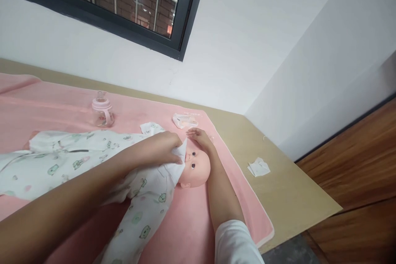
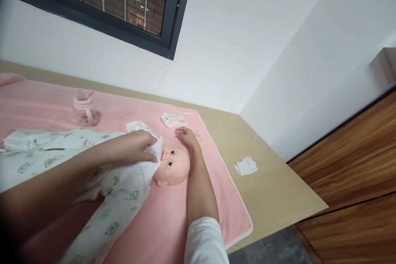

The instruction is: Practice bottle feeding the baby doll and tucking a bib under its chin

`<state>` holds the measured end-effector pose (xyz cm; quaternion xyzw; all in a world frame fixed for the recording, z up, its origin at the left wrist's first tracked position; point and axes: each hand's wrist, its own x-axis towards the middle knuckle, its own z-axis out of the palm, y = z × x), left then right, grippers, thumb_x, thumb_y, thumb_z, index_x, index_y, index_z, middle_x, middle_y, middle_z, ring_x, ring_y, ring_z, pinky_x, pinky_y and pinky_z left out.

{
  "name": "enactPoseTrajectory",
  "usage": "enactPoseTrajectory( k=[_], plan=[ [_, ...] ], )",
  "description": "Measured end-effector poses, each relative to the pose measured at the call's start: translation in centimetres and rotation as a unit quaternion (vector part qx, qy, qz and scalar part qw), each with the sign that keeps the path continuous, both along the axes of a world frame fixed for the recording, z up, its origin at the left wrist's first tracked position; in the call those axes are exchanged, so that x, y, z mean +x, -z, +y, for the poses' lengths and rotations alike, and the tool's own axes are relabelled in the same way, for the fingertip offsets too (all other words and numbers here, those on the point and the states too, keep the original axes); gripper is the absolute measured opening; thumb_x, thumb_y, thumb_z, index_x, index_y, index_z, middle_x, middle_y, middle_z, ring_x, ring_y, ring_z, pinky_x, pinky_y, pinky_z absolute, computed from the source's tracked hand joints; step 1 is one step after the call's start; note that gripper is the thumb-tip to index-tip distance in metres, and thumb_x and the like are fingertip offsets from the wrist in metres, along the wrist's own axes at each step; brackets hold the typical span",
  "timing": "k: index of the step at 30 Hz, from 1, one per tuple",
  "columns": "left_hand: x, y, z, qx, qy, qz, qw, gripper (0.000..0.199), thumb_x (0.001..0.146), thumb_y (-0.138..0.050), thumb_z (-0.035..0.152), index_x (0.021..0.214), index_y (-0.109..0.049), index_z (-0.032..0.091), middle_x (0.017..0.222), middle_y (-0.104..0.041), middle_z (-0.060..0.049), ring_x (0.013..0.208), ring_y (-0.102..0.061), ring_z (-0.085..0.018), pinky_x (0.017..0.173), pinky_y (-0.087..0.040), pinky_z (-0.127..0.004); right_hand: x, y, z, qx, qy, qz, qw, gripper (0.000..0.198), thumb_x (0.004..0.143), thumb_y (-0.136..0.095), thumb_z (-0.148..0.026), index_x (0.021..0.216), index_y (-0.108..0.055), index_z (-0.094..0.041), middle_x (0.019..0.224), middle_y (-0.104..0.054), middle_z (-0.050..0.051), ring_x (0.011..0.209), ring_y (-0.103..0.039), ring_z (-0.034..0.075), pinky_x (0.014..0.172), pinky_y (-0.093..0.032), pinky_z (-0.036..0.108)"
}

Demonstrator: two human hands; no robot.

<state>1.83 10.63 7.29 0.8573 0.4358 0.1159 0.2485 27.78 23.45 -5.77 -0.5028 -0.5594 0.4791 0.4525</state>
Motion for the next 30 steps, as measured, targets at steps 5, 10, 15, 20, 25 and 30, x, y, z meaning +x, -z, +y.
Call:
enactPoseTrajectory(
  k=[5, 10, 15, 20, 25, 30],
  plan=[
    [-0.1, 0.3, 0.4, 0.016, 0.007, 0.019, 1.0, 0.036, 0.071, -0.063, 0.033, 0.061, -0.031, 0.021, 0.062, -0.037, 0.001, 0.054, -0.036, -0.014, 0.053, -0.022, -0.03, 0.2, 0.4, 0.2, -0.005, 0.0, 0.029, 1.0, 0.027, 0.063, -0.072, -0.013, 0.09, -0.069, -0.017, 0.092, -0.075, 0.005, 0.091, -0.068, 0.016, 0.101, -0.052, 0.037],
    [-0.2, 1.2, 1.3, 0.04, 0.012, 0.047, 0.998, 0.032, 0.073, -0.06, 0.033, 0.062, -0.032, 0.021, 0.063, -0.042, -0.001, 0.057, -0.037, -0.016, 0.052, -0.021, -0.031, 0.4, 0.3, 0.0, -0.007, -0.002, 0.029, 1.0, 0.029, 0.064, -0.076, -0.017, 0.092, -0.07, -0.017, 0.095, -0.076, 0.005, 0.093, -0.069, 0.017, 0.103, -0.051, 0.037],
    [-0.3, 1.5, 1.4, 0.042, 0.003, 0.051, 0.998, 0.03, 0.075, -0.06, 0.034, 0.062, -0.035, 0.021, 0.066, -0.048, -0.003, 0.059, -0.043, -0.017, 0.054, -0.024, -0.031, 0.5, 0.2, -0.2, -0.006, 0.004, 0.018, 1.0, 0.03, 0.064, -0.08, -0.02, 0.093, -0.07, -0.018, 0.097, -0.076, 0.006, 0.095, -0.069, 0.018, 0.105, -0.051, 0.038],
    [-0.6, 1.2, 1.7, 0.061, 0.0, 0.04, 0.997, 0.037, 0.075, -0.063, 0.034, 0.061, -0.03, 0.022, 0.063, -0.043, -0.002, 0.059, -0.041, -0.018, 0.054, -0.023, -0.03, 0.6, 0.4, -0.2, -0.014, 0.003, 0.037, 0.999, 0.029, 0.065, -0.079, -0.02, 0.092, -0.07, -0.018, 0.097, -0.076, 0.005, 0.095, -0.07, 0.018, 0.106, -0.049, 0.038],
    [-0.6, 0.9, 1.6, 0.064, -0.008, 0.055, 0.996, 0.04, 0.076, -0.062, 0.034, 0.061, -0.028, 0.022, 0.064, -0.041, -0.002, 0.062, -0.041, -0.019, 0.056, -0.024, -0.031, 0.8, 0.3, -0.4, -0.013, 0.003, 0.04, 0.999, 0.029, 0.067, -0.078, -0.019, 0.095, -0.07, -0.018, 0.097, -0.076, 0.005, 0.097, -0.07, 0.017, 0.108, -0.048, 0.037],
    [-0.7, 1.0, 1.8, 0.077, 0.008, 0.027, 0.997, 0.036, 0.076, -0.058, 0.028, 0.061, -0.027, 0.022, 0.062, -0.039, -0.001, 0.062, -0.04, -0.019, 0.057, -0.022, -0.031, 0.8, 0.2, -0.7, -0.015, 0.016, 0.03, 0.999, 0.026, 0.07, -0.076, -0.019, 0.095, -0.07, -0.018, 0.095, -0.077, 0.005, 0.097, -0.07, 0.017, 0.11, -0.047, 0.038]
  ],
)
